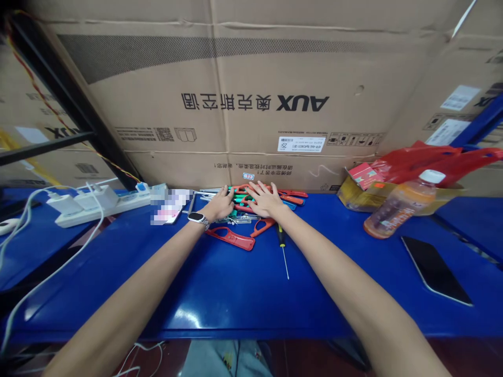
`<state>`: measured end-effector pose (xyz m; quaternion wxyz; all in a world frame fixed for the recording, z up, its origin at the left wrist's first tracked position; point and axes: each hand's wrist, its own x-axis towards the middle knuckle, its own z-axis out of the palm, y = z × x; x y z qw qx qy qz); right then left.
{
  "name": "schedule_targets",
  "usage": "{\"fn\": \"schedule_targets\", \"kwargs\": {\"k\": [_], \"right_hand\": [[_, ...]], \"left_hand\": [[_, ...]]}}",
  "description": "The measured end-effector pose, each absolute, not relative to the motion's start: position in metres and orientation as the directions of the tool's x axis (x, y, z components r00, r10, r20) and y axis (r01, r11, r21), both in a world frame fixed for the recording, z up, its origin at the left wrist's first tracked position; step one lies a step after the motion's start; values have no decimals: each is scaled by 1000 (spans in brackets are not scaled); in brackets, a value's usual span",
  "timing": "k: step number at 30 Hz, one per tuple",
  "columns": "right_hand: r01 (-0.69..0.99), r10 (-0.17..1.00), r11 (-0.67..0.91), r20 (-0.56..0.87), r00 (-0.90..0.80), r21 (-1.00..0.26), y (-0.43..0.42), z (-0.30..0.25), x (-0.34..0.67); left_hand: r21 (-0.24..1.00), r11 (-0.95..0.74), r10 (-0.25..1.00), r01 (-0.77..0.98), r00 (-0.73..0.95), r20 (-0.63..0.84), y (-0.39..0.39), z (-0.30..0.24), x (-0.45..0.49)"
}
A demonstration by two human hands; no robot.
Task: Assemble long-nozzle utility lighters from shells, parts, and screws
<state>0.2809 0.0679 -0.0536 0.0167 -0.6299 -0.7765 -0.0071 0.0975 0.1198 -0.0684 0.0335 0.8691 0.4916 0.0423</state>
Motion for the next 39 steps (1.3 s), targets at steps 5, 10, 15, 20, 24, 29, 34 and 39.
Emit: {"fn": "schedule_targets", "kwargs": {"k": [5, 10, 15, 20, 24, 29, 34, 39], "right_hand": [[984, 980, 180, 91, -178, -12, 64, -54, 279], [982, 976, 182, 130, -175, -45, 66, -60, 262], [981, 967, 196, 168, -192, -5, 71, -66, 266], [977, 956, 211, 199, -214, 38, 68, -69, 288], [976, 952, 216, 216, -217, 29, 66, -68, 295], [966, 920, 254, 323, -222, -58, 53, -55, 287], [922, 897, 333, 370, -244, -200, 9, -47, 274], [890, 909, 372, 297, -292, -264, -38, -58, 263]], "left_hand": [[131, -499, 866, 857, 485, 124, 122, -62, 92], [167, -366, 930, 916, 357, 83, 126, -64, 68], [201, -338, 941, 919, 337, 42, 128, -74, 71], [241, -387, 922, 890, 379, 82, 128, -77, 88], [275, -420, 908, 865, 397, 136, 123, -72, 91], [313, -505, 859, 804, 437, 265, 99, -53, 79], [372, -751, 659, 546, 588, 468, 58, -45, 62], [397, -828, 547, 395, 725, 419, 23, -54, 45]]}}
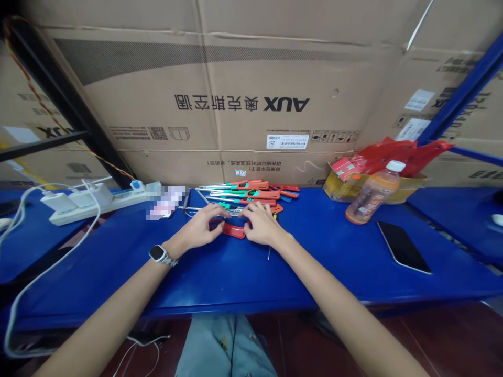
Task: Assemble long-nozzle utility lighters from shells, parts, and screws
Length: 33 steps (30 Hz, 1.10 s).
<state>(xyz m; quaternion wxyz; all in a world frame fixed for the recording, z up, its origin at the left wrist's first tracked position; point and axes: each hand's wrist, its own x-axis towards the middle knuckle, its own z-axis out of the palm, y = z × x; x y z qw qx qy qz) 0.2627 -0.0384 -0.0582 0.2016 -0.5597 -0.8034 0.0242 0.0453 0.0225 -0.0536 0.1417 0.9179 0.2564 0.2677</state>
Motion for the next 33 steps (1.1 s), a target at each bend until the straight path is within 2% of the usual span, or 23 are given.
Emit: {"fn": "schedule_targets", "kwargs": {"k": [5, 11, 14, 18, 24, 30, 33], "right_hand": [[883, 913, 371, 288, -290, -286, -53, -67, 256], [899, 919, 334, 311, -244, -283, -49, -68, 260], [901, 930, 311, 291, -223, -304, -47, -66, 260], [881, 943, 266, 295, -153, -392, -35, -62, 254], [898, 955, 252, 240, -172, -360, -14, -59, 238], [890, 949, 262, 266, -168, -373, -11, -63, 232], [899, 944, 247, 298, -140, -361, -3, -59, 229]], "left_hand": [[370, -842, 508, 392, 806, 304, 12, -60, 38], [373, -839, 511, 396, 810, 289, 11, -65, 43], [425, -808, 562, 409, 753, 342, 17, -65, 38], [477, -730, 675, 489, 625, 392, 31, -67, 27], [596, -690, 644, 411, 725, 245, 29, -73, 28], [636, -647, 675, 420, 703, 223, 33, -72, 24], [585, -642, 741, 496, 599, 304, 41, -66, 14]]}}
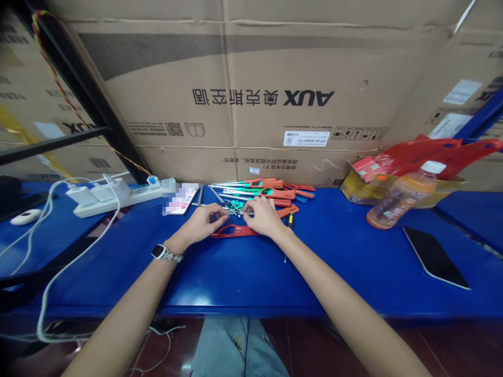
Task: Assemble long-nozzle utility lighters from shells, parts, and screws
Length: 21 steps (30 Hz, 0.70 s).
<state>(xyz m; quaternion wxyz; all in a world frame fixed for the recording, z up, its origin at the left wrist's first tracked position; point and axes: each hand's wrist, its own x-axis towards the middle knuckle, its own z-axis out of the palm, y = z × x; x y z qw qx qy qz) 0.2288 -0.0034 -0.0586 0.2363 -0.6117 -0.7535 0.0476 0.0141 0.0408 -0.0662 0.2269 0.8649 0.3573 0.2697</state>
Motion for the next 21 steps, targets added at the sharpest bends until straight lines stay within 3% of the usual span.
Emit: {"fn": "schedule_targets", "kwargs": {"k": [4, 7, 10, 16, 21], "right_hand": [[930, 948, 256, 255, -189, -263, 12, -51, 217], [952, 953, 253, 213, -215, -170, 19, -49, 208], [958, 956, 234, 218, -196, -166, 20, -49, 206], [872, 960, 181, 274, -56, -455, 21, -51, 221], [707, 930, 250, 367, 14, -662, 26, -56, 229]], "left_hand": [[520, -610, 792, 598, 477, 382, 49, -61, 2], [483, -606, 796, 633, 478, 371, 51, -63, -1], [437, -613, 789, 658, 482, 381, 52, -66, -1], [254, -642, 741, 723, 499, 450, 65, -56, 5], [31, -657, 735, 753, 632, 247, 93, -45, 17]]}}
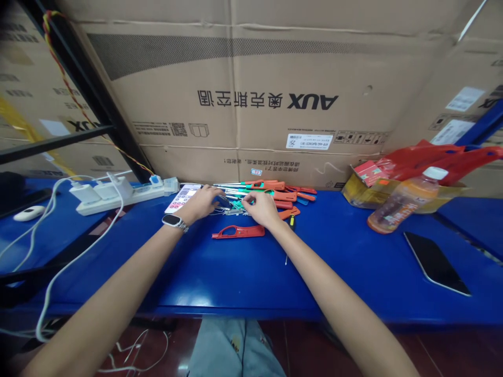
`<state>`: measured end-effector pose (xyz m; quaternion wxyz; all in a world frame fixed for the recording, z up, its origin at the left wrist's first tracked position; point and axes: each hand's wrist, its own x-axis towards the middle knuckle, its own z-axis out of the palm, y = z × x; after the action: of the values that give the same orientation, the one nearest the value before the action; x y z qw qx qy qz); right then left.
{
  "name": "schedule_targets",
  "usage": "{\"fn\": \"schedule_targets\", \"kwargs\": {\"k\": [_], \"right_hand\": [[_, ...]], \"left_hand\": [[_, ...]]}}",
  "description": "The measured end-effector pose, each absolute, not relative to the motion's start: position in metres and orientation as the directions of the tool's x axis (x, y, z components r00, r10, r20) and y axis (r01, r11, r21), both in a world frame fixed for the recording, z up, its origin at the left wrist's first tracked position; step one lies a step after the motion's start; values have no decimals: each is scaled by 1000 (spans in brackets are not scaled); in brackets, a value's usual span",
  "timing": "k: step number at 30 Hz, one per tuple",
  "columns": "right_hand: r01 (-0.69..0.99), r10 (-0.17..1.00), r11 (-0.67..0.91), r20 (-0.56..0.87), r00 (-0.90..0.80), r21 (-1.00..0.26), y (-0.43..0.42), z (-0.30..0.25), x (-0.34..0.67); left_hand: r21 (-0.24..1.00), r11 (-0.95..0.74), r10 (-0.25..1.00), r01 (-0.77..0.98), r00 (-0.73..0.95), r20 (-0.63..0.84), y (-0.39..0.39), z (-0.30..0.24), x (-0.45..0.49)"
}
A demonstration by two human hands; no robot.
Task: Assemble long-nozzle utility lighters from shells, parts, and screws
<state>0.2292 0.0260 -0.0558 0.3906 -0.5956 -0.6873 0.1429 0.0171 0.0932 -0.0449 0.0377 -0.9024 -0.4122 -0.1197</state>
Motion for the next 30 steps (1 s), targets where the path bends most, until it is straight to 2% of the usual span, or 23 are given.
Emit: {"fn": "schedule_targets", "kwargs": {"k": [2, 6, 12, 17, 21, 27, 30], "right_hand": [[625, 923, 280, 383, 33, -728, 26, -57, 228], [500, 915, 314, 398, 69, -807, 24, -55, 229], [366, 907, 335, 402, 123, -868, 11, -51, 247], [331, 911, 332, 391, 130, -884, -5, -54, 257], [242, 914, 356, 390, 109, -902, -10, -62, 253], [57, 945, 323, 325, 28, -945, -12, -72, 242], [61, 948, 316, 317, 15, -947, -13, -76, 243]], "left_hand": [[-4, -677, 721, 736, 665, 196, 102, -43, 23], [-28, -695, 701, 718, 686, 195, 108, -35, 31], [-43, -755, 606, 654, 722, 334, 97, -6, 19], [68, -824, 511, 562, 687, 517, 73, 11, 16], [121, -864, 454, 488, 654, 606, 57, 18, 24], [252, -838, 530, 483, 613, 587, 44, 17, 27], [280, -814, 564, 508, 579, 589, 42, 7, 25]]}}
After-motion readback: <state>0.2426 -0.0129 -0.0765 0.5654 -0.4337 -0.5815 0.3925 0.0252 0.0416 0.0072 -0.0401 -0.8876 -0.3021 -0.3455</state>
